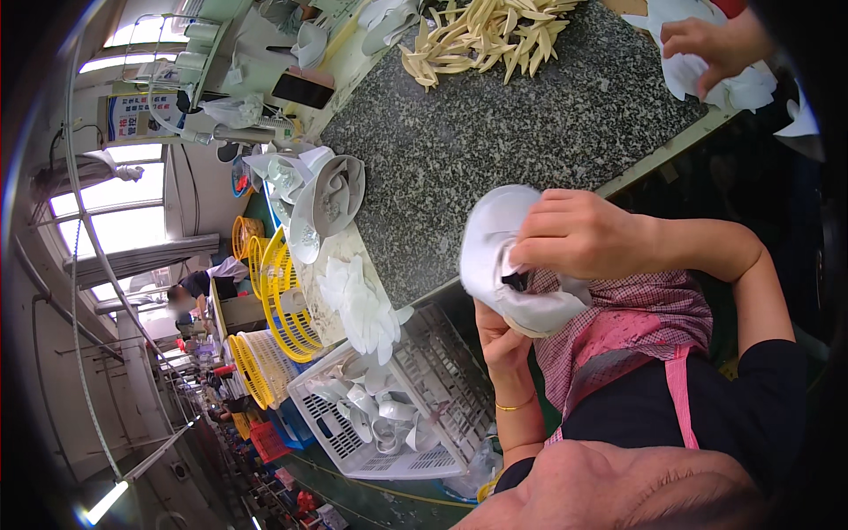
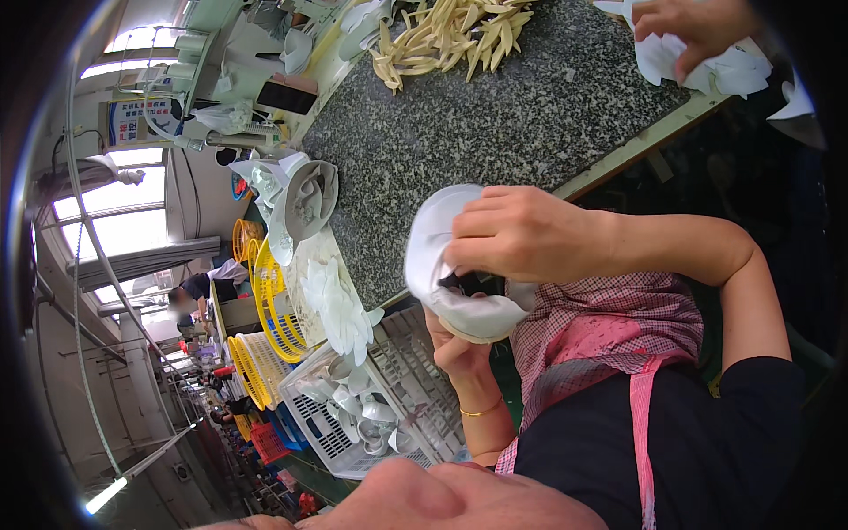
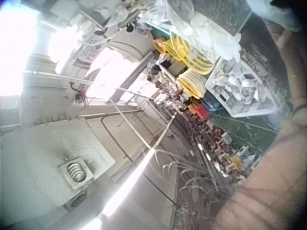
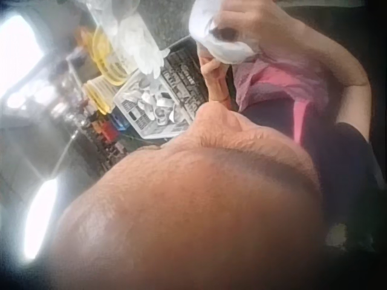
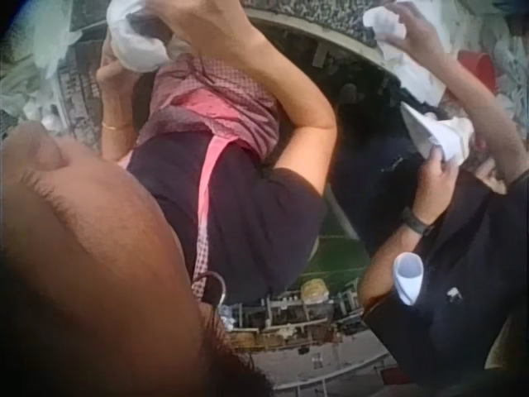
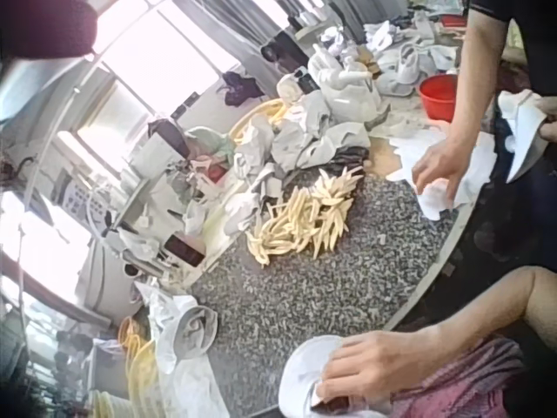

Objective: The person fits inner supports into shoe uppers and shapes the uppers around them by hand.

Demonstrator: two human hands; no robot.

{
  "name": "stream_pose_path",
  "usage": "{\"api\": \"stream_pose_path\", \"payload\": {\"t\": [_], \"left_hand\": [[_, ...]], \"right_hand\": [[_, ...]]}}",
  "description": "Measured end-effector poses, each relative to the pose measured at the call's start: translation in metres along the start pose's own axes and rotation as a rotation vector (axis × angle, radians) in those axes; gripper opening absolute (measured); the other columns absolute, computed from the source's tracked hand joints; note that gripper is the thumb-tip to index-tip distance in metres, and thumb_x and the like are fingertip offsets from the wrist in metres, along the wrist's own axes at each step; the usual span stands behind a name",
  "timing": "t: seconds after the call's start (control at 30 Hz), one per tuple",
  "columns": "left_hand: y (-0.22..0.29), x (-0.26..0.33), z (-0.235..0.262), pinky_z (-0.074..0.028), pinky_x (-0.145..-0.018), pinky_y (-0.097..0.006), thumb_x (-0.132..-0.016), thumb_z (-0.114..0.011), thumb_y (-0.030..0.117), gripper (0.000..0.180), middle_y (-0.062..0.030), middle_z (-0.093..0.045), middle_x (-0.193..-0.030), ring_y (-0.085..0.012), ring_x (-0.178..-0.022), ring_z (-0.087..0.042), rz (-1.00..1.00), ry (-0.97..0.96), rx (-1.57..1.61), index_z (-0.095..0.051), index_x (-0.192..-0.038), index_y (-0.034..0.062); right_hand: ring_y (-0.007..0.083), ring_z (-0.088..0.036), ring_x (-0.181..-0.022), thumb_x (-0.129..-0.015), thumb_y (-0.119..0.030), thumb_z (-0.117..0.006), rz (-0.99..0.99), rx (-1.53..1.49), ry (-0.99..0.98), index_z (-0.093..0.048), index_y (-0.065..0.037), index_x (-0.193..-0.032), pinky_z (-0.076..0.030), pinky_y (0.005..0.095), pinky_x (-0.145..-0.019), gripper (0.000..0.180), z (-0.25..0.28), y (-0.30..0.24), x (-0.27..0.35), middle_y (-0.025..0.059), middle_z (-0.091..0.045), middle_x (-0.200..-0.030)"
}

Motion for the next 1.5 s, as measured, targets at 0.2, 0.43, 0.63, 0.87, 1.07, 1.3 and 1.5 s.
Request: {"api": "stream_pose_path", "payload": {"t": [0.2, 0.43, 0.63, 0.87, 1.07, 1.3, 1.5], "left_hand": [[-0.004, 0.006, 0.003, -0.036, -0.067, -0.032, -0.049, -0.055, -0.003, 0.088, -0.0156, -0.062, -0.093, -0.0167, -0.053, -0.049, 0.072, 0.332, 0.096, -0.043, -0.136, -0.0035], [0.008, -0.003, -0.003, -0.037, -0.071, -0.036, -0.054, -0.056, -0.006, 0.078, -0.0161, -0.060, -0.100, -0.0187, -0.067, -0.053, 0.080, 0.143, 0.167, -0.045, -0.131, -0.0041], [0.013, -0.011, -0.008, -0.039, -0.067, -0.038, -0.073, -0.064, 0.001, 0.059, -0.0117, -0.060, -0.102, -0.0197, -0.077, -0.054, 0.040, 0.069, 0.016, -0.049, -0.130, 0.0011], [0.010, -0.021, -0.003, -0.056, -0.092, -0.039, -0.065, -0.091, 0.019, 0.083, -0.0175, -0.067, -0.118, -0.0249, -0.103, -0.069, 0.056, -0.025, 0.184, -0.050, -0.132, -0.0088], [0.028, -0.035, -0.026, -0.055, -0.092, -0.035, -0.063, -0.095, 0.019, 0.083, -0.0148, -0.069, -0.113, -0.0206, -0.099, -0.069, -0.062, 0.044, -0.055, -0.052, -0.129, -0.0090], [0.033, -0.055, -0.021, -0.055, -0.082, -0.027, -0.077, -0.073, -0.009, 0.047, -0.0105, -0.069, -0.108, -0.0147, -0.093, -0.068, -0.026, 0.112, -0.418, -0.058, -0.120, -0.0065], [0.048, -0.073, 0.006, -0.051, -0.065, -0.020, -0.080, -0.074, -0.007, 0.016, -0.0046, -0.069, -0.087, -0.0071, -0.075, -0.063, -0.108, 0.202, -0.844, -0.068, -0.094, -0.0039]], "right_hand": [[0.0005, -0.057, -0.078, -0.097, -0.015, -0.064, -0.686, -0.884, 0.232, -0.064, -0.002, -0.093, -0.048, 0.0221, -0.061, 0.013, -0.002, 0.068, 0.018, -0.0031, -0.065, -0.083], [0.0045, -0.063, -0.082, -0.098, -0.014, -0.062, -0.587, -0.787, 0.253, -0.067, -0.002, -0.103, -0.049, 0.0207, -0.075, 0.014, 0.007, 0.068, 0.013, 0.0011, -0.068, -0.087], [0.0095, -0.063, -0.102, -0.103, -0.029, -0.052, -0.719, -0.914, 0.351, -0.058, -0.001, -0.125, -0.052, 0.0283, -0.089, 0.036, -0.014, 0.100, 0.027, 0.0041, -0.067, -0.111], [0.0095, -0.067, -0.088, -0.097, -0.023, -0.062, -0.895, -1.413, 0.144, -0.063, 0.000, -0.121, -0.056, 0.0264, -0.078, 0.033, -0.046, 0.100, 0.039, 0.0064, -0.070, -0.104], [0.0070, -0.068, -0.081, -0.092, -0.015, -0.068, -0.809, -1.223, 0.149, -0.070, 0.000, -0.111, -0.055, 0.0221, -0.072, 0.024, -0.033, 0.105, 0.035, 0.0042, -0.072, -0.097], [0.0026, -0.057, -0.072, -0.083, -0.012, -0.076, -0.633, -0.899, 0.025, -0.071, 0.003, -0.095, -0.044, 0.0199, -0.062, 0.020, 0.006, 0.083, 0.007, -0.0034, -0.066, -0.082], [0.0149, -0.057, -0.063, -0.081, -0.007, -0.075, -0.203, -0.240, 0.050, -0.072, -0.001, -0.098, -0.043, 0.0290, -0.056, 0.019, 0.036, 0.023, -0.031, 0.0066, -0.058, -0.074]]}}
Point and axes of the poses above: each hand's wrist, its own x-axis away from the middle knuckle, its own z-axis out of the back of the hand, y = z × x, the point moved 8 cm from there along -x, towards the middle knuckle
